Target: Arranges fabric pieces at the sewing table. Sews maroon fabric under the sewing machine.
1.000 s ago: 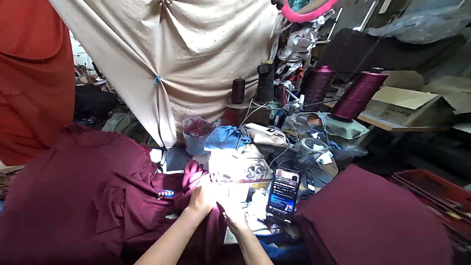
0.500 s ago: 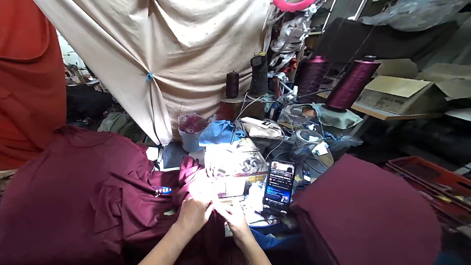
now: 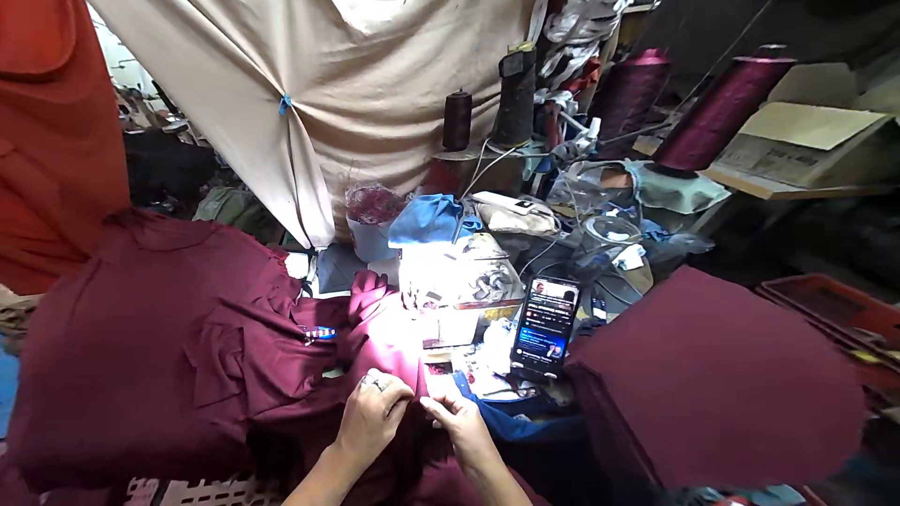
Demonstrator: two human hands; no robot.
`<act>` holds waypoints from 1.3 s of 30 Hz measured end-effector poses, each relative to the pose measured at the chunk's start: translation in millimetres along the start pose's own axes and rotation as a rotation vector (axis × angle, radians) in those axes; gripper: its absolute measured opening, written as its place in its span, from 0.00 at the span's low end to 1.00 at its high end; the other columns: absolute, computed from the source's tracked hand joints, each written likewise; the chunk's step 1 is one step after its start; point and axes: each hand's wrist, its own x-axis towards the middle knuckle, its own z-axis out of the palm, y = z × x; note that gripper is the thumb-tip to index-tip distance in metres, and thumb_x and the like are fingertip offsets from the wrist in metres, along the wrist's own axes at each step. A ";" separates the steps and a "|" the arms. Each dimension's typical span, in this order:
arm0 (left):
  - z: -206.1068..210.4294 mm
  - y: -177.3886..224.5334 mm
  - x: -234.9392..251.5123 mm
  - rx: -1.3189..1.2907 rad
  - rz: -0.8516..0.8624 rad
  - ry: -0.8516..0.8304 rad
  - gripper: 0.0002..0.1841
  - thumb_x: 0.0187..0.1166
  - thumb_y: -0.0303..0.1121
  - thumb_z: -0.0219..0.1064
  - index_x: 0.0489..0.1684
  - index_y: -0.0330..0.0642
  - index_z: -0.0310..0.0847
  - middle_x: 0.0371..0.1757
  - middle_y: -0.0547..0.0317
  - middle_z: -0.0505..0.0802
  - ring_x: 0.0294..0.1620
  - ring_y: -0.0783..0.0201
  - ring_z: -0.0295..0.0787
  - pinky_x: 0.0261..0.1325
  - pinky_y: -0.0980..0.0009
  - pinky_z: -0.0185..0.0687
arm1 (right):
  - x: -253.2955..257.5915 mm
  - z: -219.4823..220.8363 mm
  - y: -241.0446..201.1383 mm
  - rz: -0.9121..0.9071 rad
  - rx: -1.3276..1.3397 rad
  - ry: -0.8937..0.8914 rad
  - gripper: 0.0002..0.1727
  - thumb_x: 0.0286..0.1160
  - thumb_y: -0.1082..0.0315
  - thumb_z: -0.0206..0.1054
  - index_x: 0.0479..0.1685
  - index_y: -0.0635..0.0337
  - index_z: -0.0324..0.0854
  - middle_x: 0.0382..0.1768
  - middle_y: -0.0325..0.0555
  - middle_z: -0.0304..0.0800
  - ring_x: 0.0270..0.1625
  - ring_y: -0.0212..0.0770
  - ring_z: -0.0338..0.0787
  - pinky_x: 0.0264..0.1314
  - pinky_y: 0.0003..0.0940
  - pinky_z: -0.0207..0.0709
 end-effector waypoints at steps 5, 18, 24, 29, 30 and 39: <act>8.5 -1.6 -8.5 -0.200 0.058 0.090 0.07 0.81 0.29 0.68 0.47 0.46 0.92 0.46 0.60 0.96 0.54 0.68 0.92 0.65 0.74 0.85 | -1.9 2.3 -1.0 0.036 0.011 -0.044 0.09 0.78 0.70 0.69 0.30 0.63 0.87 0.25 0.39 0.89 0.30 0.30 0.88 0.39 0.26 0.83; 9.3 -1.4 -10.4 -0.256 0.119 0.037 0.09 0.81 0.30 0.70 0.55 0.47 0.88 0.45 0.61 0.96 0.50 0.68 0.91 0.63 0.73 0.84 | -5.8 -1.1 -4.8 0.032 0.055 -0.064 0.05 0.73 0.76 0.69 0.32 0.67 0.88 0.28 0.43 0.93 0.35 0.33 0.93 0.48 0.30 0.88; 14.1 -1.5 -12.6 -0.234 0.121 0.058 0.10 0.77 0.31 0.73 0.54 0.50 0.90 0.42 0.64 0.95 0.49 0.69 0.89 0.62 0.75 0.82 | -4.8 -3.3 -1.2 0.033 0.069 -0.068 0.06 0.75 0.77 0.67 0.34 0.68 0.90 0.30 0.44 0.94 0.37 0.34 0.94 0.51 0.31 0.89; 15.3 -2.1 -14.9 -0.224 0.159 0.065 0.10 0.78 0.30 0.73 0.54 0.48 0.90 0.42 0.61 0.94 0.50 0.68 0.89 0.62 0.73 0.82 | -6.4 -2.9 -0.6 0.015 0.101 -0.062 0.07 0.76 0.72 0.70 0.36 0.67 0.90 0.31 0.44 0.95 0.38 0.34 0.94 0.52 0.32 0.89; 15.9 -2.5 -15.4 -0.233 0.163 0.072 0.10 0.77 0.30 0.73 0.54 0.48 0.90 0.42 0.61 0.94 0.50 0.68 0.89 0.62 0.74 0.83 | -5.6 -2.3 0.2 0.001 0.097 -0.057 0.06 0.75 0.71 0.71 0.35 0.66 0.90 0.30 0.43 0.94 0.37 0.33 0.94 0.51 0.32 0.89; 11.6 -21.0 22.4 0.348 0.216 -0.067 0.37 0.46 0.31 0.80 0.69 0.61 0.87 0.66 0.50 0.91 0.72 0.42 0.84 0.78 0.33 0.67 | -3.0 8.1 -0.9 -0.117 -0.133 0.041 0.08 0.72 0.74 0.71 0.25 0.64 0.86 0.22 0.40 0.91 0.29 0.29 0.92 0.40 0.26 0.88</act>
